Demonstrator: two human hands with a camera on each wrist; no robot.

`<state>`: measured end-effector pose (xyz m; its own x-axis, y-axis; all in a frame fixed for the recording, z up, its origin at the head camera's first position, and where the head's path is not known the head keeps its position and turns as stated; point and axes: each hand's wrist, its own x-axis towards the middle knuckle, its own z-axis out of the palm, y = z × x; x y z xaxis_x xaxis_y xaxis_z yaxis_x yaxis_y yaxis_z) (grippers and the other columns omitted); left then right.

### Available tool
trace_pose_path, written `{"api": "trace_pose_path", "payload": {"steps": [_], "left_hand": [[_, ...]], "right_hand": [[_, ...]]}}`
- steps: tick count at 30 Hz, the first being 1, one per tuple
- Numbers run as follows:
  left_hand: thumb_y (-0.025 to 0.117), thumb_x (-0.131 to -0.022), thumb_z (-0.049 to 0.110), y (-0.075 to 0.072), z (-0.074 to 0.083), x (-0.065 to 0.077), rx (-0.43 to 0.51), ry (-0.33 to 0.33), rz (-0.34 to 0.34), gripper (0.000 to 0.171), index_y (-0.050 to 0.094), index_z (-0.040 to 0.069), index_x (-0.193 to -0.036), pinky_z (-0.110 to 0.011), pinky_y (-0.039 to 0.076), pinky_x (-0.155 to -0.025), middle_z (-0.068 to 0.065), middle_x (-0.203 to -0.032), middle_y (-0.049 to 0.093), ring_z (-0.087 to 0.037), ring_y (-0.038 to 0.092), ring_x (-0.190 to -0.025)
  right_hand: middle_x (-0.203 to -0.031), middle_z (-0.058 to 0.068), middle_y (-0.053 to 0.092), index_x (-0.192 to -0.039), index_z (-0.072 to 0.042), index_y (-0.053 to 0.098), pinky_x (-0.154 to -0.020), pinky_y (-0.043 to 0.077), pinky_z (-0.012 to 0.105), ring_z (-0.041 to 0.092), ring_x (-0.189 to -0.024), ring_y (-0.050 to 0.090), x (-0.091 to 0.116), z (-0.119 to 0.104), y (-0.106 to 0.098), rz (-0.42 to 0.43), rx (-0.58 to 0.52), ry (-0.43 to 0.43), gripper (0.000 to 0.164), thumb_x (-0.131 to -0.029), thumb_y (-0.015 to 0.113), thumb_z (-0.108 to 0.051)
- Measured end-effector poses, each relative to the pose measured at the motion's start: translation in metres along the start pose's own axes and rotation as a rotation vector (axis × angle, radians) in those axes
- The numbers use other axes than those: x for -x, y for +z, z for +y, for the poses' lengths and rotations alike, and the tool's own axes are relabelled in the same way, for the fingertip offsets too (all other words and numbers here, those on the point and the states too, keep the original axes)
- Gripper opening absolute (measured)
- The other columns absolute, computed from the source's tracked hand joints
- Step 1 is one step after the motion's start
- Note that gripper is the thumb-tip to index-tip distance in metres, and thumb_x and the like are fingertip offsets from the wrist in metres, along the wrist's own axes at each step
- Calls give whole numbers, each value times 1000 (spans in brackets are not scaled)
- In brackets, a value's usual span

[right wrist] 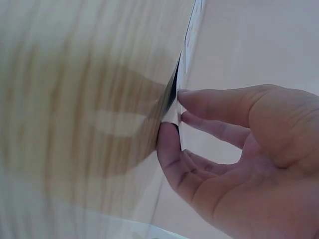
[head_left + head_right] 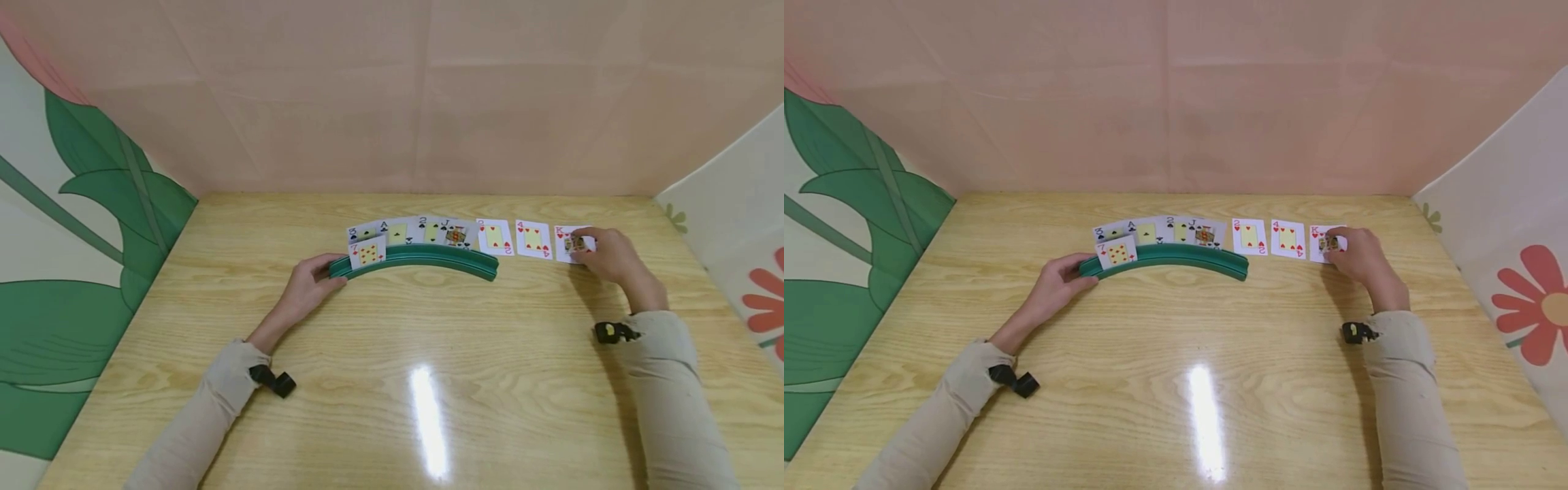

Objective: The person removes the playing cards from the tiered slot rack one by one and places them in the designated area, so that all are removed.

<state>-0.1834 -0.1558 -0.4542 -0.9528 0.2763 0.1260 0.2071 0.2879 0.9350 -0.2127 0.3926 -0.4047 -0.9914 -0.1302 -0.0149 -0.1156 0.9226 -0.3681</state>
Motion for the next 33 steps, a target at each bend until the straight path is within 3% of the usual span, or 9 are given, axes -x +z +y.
{"api": "trace_pose_path", "payload": {"steps": [4, 11, 21, 33], "left_hand": [[69, -91, -3, 0, 3, 0, -9, -8, -4, 40, 62, -4, -130, -46, 48, -101, -23, -131, 61, -33, 59, -119], [68, -90, -6, 0, 35, 9, -27, -8, -14, 37, 62, -8, -127, -46, 49, -100, -25, -128, 61, -33, 60, -117], [67, -90, -7, 0, 37, 10, -25, 4, -16, 38, 61, -9, -127, -47, 49, -100, -26, -128, 61, -34, 60, -117], [68, -90, -6, -1, 39, 11, -14, -4, -17, 38, 62, -8, -127, -47, 50, -99, -26, -128, 61, -35, 61, -116]], "right_hand": [[-113, 47, 53, -127, 14, 54, -93, 36, 69, 59, -106, 49, 0, 1, 1, 13, 0, 1, 43, -92, 63, -9], [-114, 47, 53, -125, 15, 55, -95, 35, 69, 63, -109, 46, -1, 2, 3, 29, 6, -6, 42, -91, 65, -9], [-113, 47, 54, -122, 16, 56, -95, 36, 68, 64, -107, 47, -1, 2, 4, 56, 16, -37, 42, -91, 67, -10], [-119, 48, 50, -127, 15, 53, -100, 31, 70, 66, -112, 41, 1, -3, 1, -1, 57, -16, 44, -95, 62, -13]]}}
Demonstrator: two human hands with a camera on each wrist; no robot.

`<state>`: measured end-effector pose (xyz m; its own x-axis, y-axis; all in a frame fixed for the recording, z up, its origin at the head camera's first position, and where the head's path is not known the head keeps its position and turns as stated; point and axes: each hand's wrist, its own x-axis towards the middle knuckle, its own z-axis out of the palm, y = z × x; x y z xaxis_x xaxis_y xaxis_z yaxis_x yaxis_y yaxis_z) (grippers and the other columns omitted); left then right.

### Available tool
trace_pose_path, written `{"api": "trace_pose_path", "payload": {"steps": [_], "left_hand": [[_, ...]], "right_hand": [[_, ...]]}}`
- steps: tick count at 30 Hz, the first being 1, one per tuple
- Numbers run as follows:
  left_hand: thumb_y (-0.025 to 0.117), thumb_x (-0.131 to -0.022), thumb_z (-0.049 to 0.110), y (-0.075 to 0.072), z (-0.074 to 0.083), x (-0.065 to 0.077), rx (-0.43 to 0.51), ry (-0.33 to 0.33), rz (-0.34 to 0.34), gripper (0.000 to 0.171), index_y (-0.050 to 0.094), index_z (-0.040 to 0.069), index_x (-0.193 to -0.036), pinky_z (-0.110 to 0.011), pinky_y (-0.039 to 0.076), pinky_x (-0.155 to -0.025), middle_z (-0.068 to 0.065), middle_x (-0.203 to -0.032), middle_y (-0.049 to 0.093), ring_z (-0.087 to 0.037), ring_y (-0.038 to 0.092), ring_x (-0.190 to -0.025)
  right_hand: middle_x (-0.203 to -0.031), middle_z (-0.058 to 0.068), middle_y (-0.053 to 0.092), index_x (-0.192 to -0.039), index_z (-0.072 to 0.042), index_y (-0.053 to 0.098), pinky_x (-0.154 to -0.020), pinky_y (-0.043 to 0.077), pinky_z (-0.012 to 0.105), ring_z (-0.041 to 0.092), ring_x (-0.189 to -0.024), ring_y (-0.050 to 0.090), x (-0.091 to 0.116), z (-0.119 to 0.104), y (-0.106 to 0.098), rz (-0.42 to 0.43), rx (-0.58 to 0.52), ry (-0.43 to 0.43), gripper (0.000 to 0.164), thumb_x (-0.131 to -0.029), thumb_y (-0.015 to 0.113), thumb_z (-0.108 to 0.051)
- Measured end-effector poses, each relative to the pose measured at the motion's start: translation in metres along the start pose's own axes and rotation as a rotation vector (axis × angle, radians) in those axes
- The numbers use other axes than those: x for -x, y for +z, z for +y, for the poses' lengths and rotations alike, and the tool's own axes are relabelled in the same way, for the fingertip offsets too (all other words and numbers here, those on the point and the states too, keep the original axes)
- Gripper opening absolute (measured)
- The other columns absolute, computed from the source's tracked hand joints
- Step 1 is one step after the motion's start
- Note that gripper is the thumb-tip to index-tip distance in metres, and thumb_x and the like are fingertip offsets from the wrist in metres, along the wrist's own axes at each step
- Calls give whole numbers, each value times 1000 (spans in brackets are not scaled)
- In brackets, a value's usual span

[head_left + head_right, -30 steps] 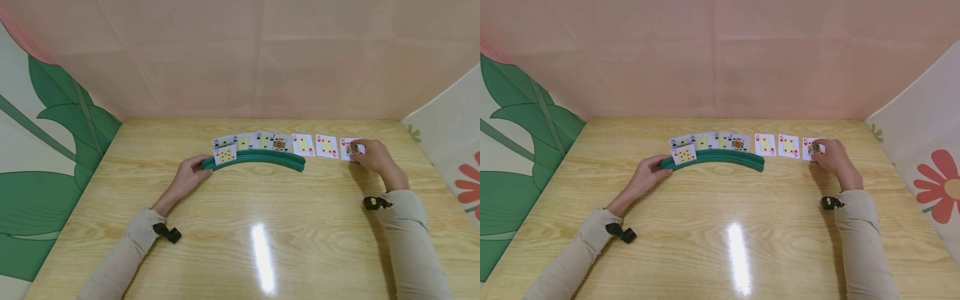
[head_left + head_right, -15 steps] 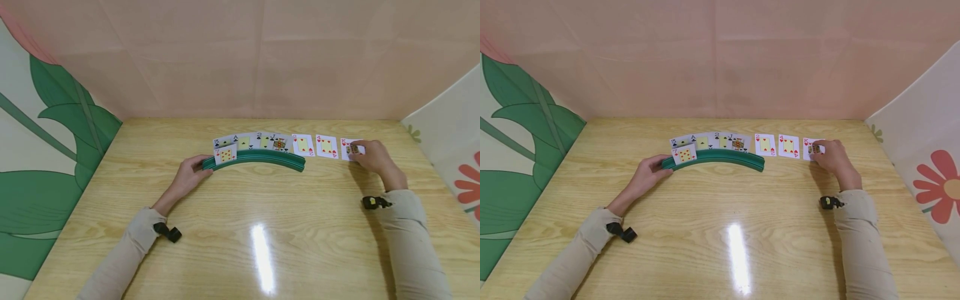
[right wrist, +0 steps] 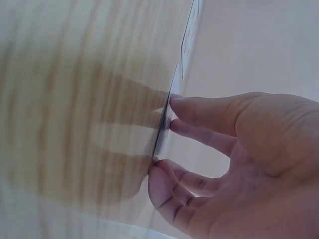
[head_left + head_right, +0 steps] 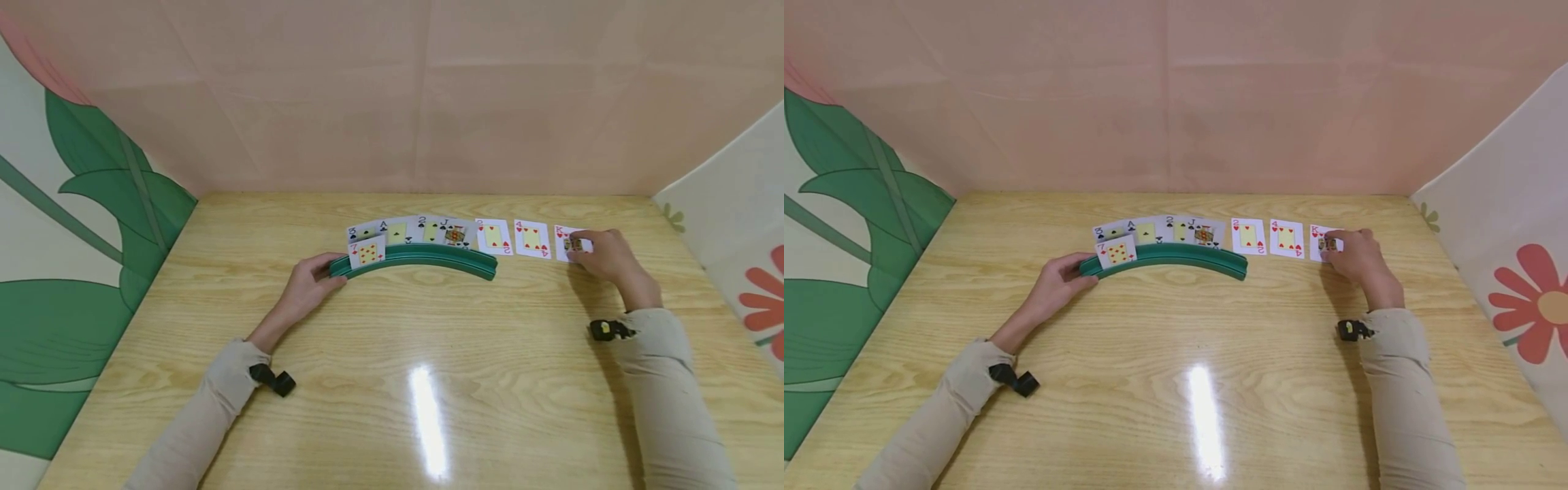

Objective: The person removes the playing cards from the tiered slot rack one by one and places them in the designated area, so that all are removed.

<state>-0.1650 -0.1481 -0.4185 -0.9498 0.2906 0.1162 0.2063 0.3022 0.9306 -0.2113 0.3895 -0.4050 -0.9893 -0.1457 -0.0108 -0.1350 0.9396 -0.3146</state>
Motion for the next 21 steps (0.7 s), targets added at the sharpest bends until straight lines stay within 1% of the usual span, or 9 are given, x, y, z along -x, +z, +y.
{"api": "trace_pose_path", "payload": {"steps": [6, 9, 12, 16, 21], "left_hand": [[67, -90, -7, 0, -1, 0, -7, 0, 1, 38, 61, -9, -128, -47, 49, -99, -26, -128, 61, -35, 60, -117], [68, -90, -6, 0, 0, 0, -8, -7, 2, 38, 61, -8, -128, -47, 49, -99, -26, -128, 61, -35, 60, -117], [67, -90, -6, 0, 1, 1, -6, -12, 0, 39, 61, -8, -128, -46, 49, -100, -26, -129, 60, -35, 60, -118], [67, -90, -6, 0, 2, 1, -9, -14, -1, 38, 61, -8, -128, -46, 49, -100, -26, -129, 60, -35, 60, -118], [67, -90, -6, 0, 0, 0, -10, -9, 4, 38, 61, -8, -128, -46, 49, -100, -26, -129, 60, -35, 60, -118]], "right_hand": [[-121, 48, 49, -128, 14, 53, -100, 28, 72, 68, -113, 38, 1, 0, 1, -4, -4, 7, 44, -95, 62, -13], [-122, 47, 49, -129, 15, 52, -101, 27, 72, 67, -115, 37, 1, 1, 2, 7, -5, 14, 45, -95, 62, -12], [-116, 46, 54, -130, 15, 51, -101, 27, 71, 66, -114, 38, 0, 0, 2, 31, -11, 14, 46, -95, 62, -12], [-113, 45, 56, -130, 16, 51, -101, 28, 70, 65, -114, 38, 0, -3, 0, 49, -10, 16, 46, -96, 60, -14], [-119, 45, 53, -129, 14, 53, -101, 28, 69, 64, -115, 37, 1, -8, -1, 69, -17, 17, 44, -97, 59, -15]]}}
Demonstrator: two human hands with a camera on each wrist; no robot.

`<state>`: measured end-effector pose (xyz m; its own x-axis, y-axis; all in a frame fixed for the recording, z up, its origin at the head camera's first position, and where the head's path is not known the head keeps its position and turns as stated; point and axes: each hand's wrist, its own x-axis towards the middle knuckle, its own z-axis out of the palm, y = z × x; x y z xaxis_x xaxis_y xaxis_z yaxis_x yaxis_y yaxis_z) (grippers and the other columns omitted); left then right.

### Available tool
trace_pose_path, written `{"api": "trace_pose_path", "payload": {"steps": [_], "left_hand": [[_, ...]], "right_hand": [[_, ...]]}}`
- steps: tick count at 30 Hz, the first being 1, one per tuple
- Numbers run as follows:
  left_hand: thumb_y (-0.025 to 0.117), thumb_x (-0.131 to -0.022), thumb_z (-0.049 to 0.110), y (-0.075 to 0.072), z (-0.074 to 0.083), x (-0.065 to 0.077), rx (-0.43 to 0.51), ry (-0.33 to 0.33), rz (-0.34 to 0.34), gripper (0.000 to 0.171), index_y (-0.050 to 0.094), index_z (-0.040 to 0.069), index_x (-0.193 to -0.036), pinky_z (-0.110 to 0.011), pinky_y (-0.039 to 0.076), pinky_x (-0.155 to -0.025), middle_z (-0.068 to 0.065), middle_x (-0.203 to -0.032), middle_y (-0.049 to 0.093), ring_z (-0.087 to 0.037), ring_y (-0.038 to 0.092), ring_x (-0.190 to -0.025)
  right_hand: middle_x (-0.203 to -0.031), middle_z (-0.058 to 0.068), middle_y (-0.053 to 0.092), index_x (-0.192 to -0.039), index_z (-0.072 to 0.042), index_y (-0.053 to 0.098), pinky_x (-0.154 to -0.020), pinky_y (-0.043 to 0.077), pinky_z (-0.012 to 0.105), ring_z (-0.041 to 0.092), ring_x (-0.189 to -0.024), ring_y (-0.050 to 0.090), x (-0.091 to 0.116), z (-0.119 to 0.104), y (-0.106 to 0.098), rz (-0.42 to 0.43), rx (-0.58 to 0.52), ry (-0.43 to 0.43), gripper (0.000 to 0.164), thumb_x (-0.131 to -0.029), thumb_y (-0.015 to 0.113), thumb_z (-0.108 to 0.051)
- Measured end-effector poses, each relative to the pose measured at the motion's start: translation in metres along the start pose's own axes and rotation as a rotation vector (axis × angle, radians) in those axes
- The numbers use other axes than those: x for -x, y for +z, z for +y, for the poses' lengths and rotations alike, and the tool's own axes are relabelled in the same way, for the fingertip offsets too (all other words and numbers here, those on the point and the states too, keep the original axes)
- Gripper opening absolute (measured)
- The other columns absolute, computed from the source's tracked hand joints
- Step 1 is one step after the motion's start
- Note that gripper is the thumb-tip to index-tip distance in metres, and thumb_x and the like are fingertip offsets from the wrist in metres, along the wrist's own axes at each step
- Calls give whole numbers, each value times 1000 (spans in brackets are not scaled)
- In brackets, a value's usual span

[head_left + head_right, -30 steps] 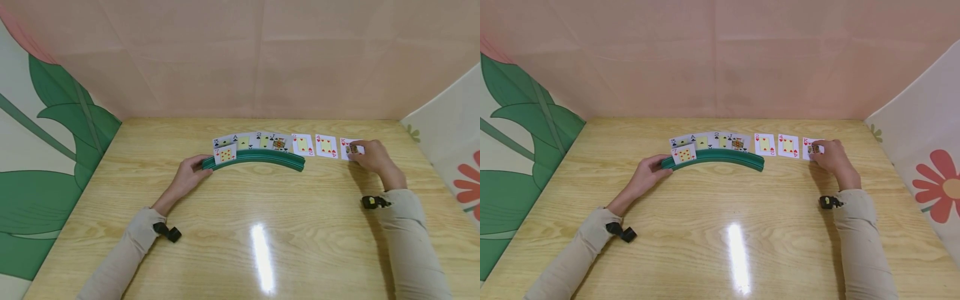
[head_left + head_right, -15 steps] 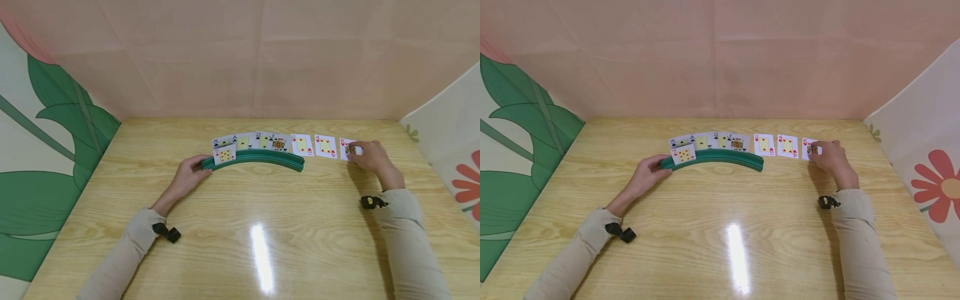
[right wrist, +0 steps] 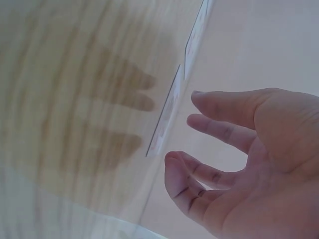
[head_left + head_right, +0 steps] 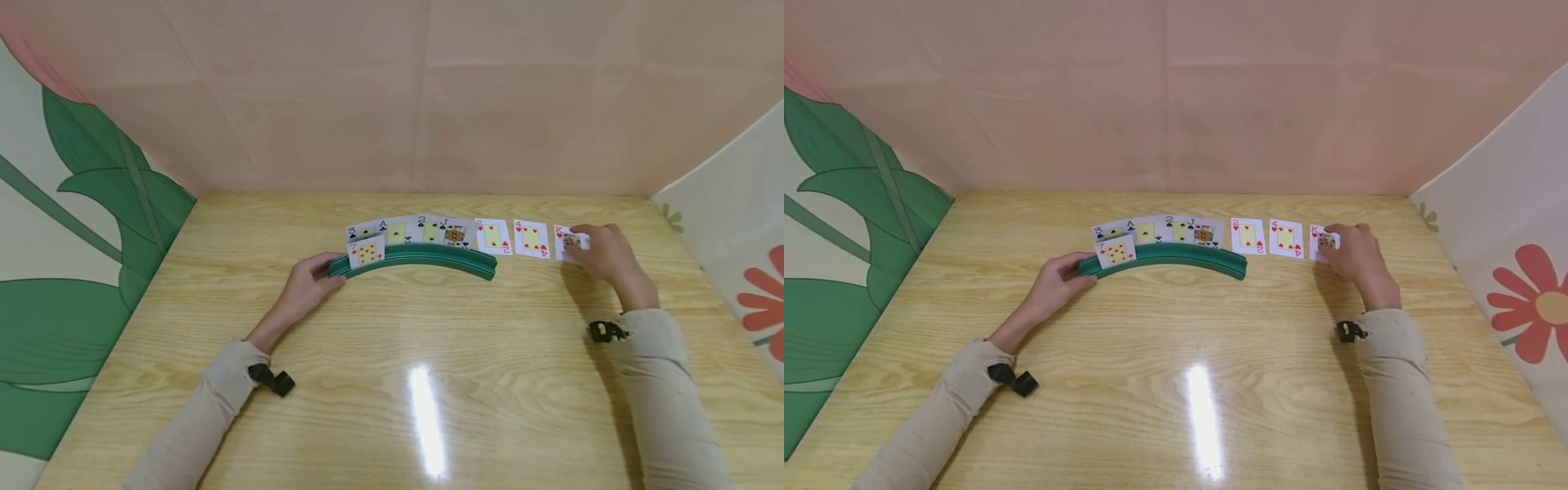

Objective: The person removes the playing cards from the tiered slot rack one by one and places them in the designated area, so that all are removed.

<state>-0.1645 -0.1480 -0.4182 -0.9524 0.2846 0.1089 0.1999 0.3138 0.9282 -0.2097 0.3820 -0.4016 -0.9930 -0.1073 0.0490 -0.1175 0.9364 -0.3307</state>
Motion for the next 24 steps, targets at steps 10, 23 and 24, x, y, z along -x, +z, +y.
{"api": "trace_pose_path", "payload": {"steps": [10, 23, 24], "left_hand": [[67, -90, -7, -1, -1, 0, 5, 10, 0, 38, 61, -8, -127, -47, 49, -99, -25, -129, 61, -35, 60, -117], [68, -90, -6, -1, 0, -1, 8, -14, 3, 38, 62, -8, -128, -44, 49, -101, -25, -130, 60, -34, 60, -118], [68, -90, -6, -1, 0, -1, 5, -13, 6, 38, 62, -7, -128, -44, 49, -101, -25, -130, 60, -34, 60, -118]], "right_hand": [[-125, 44, 49, -128, 13, 54, -99, 27, 70, 61, -118, 35, 0, -15, -8, 34, -40, -13, 42, -96, 61, -14], [-104, 40, 60, -127, 10, 58, -94, 31, 68, 55, -111, 43, 4, -50, -16, 128, -53, -102, 38, -95, 63, -11], [-108, 41, 58, -127, 9, 58, -94, 31, 68, 55, -113, 42, 3, -55, -15, 131, -57, -109, 38, -95, 63, -10]]}}
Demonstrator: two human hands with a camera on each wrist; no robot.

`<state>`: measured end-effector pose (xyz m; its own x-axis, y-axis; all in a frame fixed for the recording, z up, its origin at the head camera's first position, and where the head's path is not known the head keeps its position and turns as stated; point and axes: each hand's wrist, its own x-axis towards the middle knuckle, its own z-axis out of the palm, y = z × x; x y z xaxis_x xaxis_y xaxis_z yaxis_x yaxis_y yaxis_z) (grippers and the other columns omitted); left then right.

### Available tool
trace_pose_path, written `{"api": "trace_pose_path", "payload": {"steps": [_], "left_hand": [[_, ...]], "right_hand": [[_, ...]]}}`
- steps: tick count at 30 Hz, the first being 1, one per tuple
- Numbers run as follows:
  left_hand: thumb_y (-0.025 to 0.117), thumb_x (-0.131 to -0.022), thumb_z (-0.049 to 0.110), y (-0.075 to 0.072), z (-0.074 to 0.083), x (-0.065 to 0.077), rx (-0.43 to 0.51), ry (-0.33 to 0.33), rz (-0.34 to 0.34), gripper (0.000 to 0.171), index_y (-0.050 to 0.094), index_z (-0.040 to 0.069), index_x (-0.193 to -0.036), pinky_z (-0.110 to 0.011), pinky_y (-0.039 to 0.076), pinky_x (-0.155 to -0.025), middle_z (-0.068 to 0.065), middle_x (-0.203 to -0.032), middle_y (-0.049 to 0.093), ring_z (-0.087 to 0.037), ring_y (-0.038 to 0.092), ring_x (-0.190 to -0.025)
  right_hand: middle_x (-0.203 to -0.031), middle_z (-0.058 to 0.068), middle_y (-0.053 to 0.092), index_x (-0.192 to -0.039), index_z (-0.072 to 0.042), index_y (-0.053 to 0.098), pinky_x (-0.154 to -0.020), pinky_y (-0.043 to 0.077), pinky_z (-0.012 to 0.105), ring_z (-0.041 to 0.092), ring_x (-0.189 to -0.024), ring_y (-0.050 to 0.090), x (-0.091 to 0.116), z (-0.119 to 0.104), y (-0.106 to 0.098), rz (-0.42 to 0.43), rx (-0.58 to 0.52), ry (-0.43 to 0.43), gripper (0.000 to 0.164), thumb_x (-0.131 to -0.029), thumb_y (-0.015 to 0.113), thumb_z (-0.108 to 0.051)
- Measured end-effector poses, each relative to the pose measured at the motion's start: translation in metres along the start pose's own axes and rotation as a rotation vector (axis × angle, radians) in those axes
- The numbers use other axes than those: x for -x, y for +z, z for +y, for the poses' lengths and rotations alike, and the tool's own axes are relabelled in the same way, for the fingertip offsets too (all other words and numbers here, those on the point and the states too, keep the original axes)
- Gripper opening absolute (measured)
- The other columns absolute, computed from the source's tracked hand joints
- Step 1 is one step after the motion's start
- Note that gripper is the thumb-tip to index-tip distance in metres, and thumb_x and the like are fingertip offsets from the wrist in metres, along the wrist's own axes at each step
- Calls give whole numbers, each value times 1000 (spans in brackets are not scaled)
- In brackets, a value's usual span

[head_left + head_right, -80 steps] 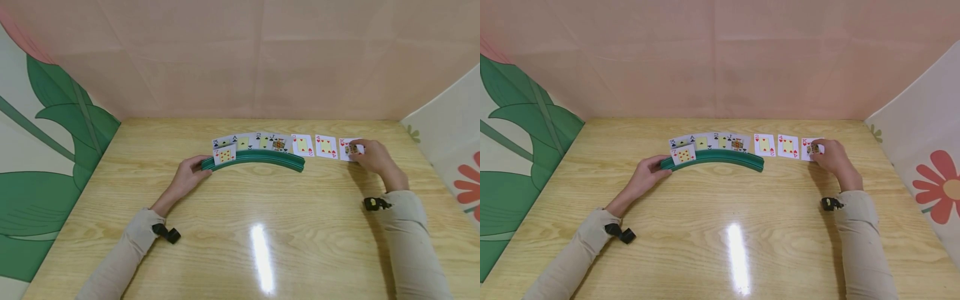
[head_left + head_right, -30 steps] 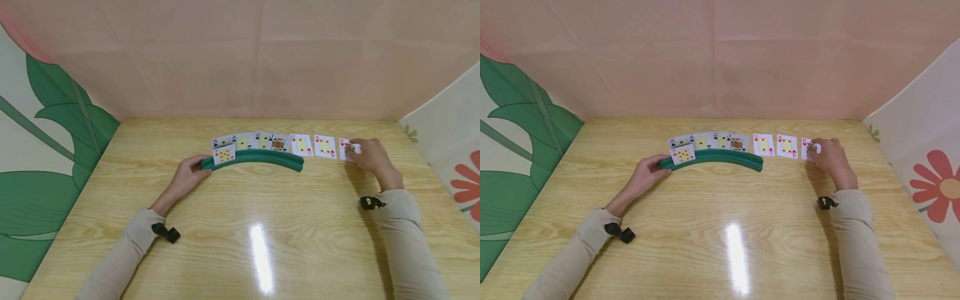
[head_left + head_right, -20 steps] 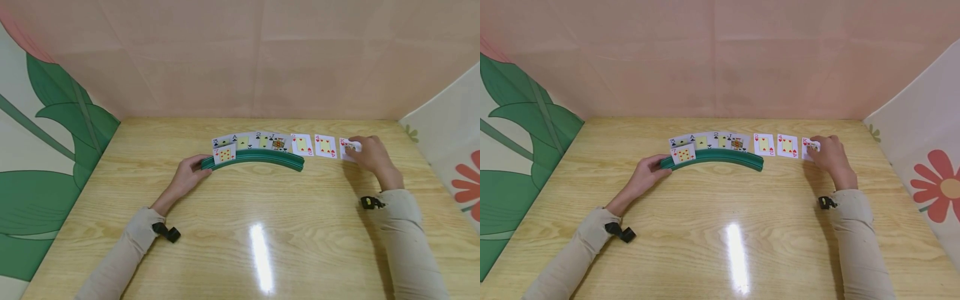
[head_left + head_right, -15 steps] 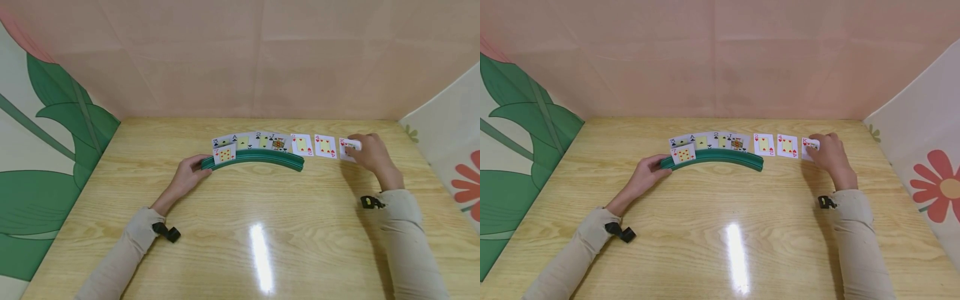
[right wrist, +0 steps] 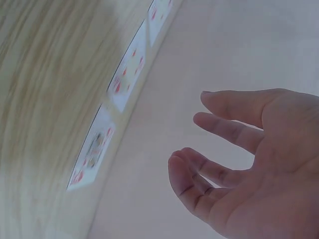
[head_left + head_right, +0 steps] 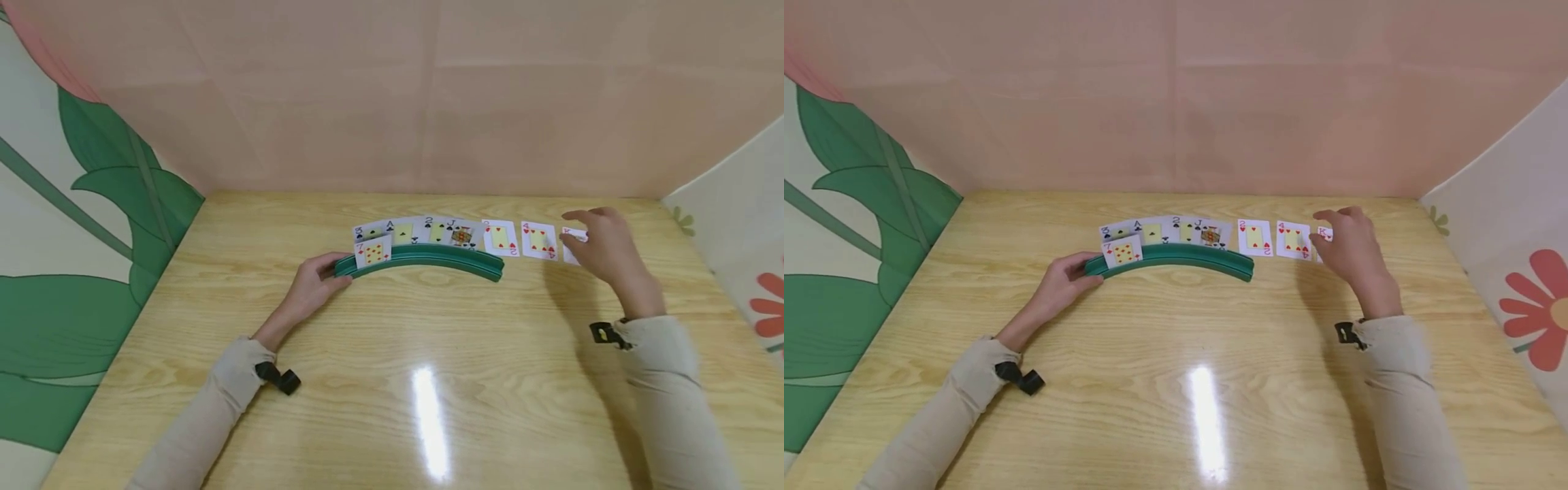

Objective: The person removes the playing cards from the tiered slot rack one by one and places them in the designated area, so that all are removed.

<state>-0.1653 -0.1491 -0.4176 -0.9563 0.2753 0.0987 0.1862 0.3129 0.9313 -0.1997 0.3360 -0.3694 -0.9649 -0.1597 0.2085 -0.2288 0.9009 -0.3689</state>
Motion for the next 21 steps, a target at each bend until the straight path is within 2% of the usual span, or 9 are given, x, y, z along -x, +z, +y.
{"api": "trace_pose_path", "payload": {"steps": [13, 21], "left_hand": [[68, -90, -5, 3, -1, 0, 2, -2, -8, 39, 62, -7, -128, -44, 49, -101, -24, -130, 60, -34, 60, -119], [67, -90, -6, 1, 0, 1, 3, 2, -7, 39, 61, -7, -129, -45, 49, -101, -25, -130, 60, -34, 59, -118]], "right_hand": [[-132, 39, 43, -128, 6, 59, -98, 31, 68, 56, -124, 37, 2, -57, -5, 53, -17, -54, 35, -95, 64, -8], [-128, 33, 48, -124, 4, 63, -94, 36, 63, 52, -121, 41, 5, -91, -4, 129, -9, -154, 32, -93, 66, -5]]}}
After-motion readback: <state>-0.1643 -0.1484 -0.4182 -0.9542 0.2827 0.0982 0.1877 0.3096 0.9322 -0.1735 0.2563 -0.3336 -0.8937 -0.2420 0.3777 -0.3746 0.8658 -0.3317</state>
